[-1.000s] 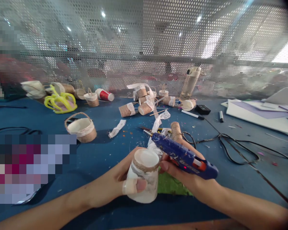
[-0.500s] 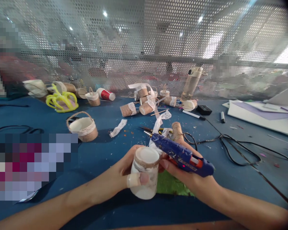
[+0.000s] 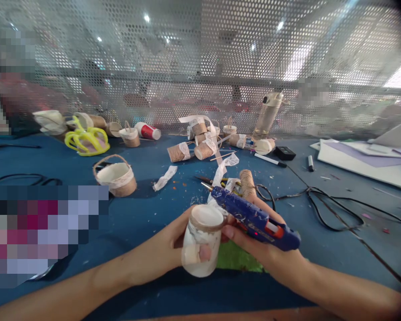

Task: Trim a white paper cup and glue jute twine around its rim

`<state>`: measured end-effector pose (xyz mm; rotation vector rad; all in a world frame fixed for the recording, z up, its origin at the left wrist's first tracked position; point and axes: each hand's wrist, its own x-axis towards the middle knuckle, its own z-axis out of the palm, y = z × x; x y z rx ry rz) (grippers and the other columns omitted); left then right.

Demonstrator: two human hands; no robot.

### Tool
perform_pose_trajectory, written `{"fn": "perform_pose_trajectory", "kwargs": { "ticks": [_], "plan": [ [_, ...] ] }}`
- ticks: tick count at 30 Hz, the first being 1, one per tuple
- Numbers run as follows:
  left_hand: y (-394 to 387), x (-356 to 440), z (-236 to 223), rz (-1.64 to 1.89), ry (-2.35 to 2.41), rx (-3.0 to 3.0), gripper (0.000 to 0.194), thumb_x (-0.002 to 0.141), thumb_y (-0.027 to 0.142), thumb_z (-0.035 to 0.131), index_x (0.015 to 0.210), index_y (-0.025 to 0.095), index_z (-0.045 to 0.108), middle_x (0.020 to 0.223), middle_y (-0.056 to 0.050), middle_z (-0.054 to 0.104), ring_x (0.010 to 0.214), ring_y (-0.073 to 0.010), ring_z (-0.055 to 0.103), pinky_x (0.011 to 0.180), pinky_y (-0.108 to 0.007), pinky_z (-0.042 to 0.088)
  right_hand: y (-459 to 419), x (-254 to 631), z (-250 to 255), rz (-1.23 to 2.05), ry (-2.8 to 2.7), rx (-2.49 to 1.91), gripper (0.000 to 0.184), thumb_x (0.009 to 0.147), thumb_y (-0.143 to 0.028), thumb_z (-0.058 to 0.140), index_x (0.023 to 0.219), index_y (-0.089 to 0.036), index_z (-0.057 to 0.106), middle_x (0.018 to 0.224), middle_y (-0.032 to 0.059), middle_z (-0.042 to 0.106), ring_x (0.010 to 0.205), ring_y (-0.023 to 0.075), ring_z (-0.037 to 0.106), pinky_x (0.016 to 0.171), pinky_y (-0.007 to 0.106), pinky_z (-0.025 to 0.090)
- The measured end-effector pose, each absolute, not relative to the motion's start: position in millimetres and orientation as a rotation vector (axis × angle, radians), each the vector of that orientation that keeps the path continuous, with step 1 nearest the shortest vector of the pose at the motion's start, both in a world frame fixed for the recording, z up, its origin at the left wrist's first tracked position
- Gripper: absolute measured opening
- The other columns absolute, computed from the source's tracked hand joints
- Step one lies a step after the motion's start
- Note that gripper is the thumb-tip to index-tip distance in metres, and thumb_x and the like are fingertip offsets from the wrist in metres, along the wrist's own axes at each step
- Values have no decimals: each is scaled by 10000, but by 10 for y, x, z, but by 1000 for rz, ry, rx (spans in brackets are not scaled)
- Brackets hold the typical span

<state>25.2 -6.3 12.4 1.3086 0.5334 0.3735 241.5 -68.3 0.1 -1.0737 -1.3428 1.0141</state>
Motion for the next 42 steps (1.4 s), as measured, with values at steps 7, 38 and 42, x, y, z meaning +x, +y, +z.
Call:
{"fn": "perform_pose_trajectory", "kwargs": {
  "ticks": [7, 38, 42],
  "plan": [
    [-34, 230, 146, 447, 580, 1266, 554, 772, 439, 789, 1246, 269, 559, 1207, -49, 643, 1141, -280, 561, 983, -421, 412, -704, 2422, 23, 1022, -1392, -1092, 171, 839, -291, 755, 915, -244, 609, 855, -10, 662, 748, 157, 645, 687, 297, 550],
    [0, 21, 147, 542, 446, 1101, 506, 820, 453, 728, 1256, 217, 621, 1148, -88, 721, 1038, -266, 655, 906, -360, 499, -788, 2680, 152, 684, -1798, -1126, 196, 809, -216, 611, 732, -258, 436, 641, -11, 505, 544, 154, 434, 516, 320, 327],
    [-8, 23, 156, 560, 531, 1214, 591, 813, 527, 719, 1306, 236, 573, 1216, -87, 678, 1077, -284, 620, 917, -368, 477, -794, 2698, 133, 653, -1827, -1137, 232, 812, -253, 622, 742, -262, 401, 643, -14, 498, 538, 154, 428, 504, 317, 322]
  ]
}}
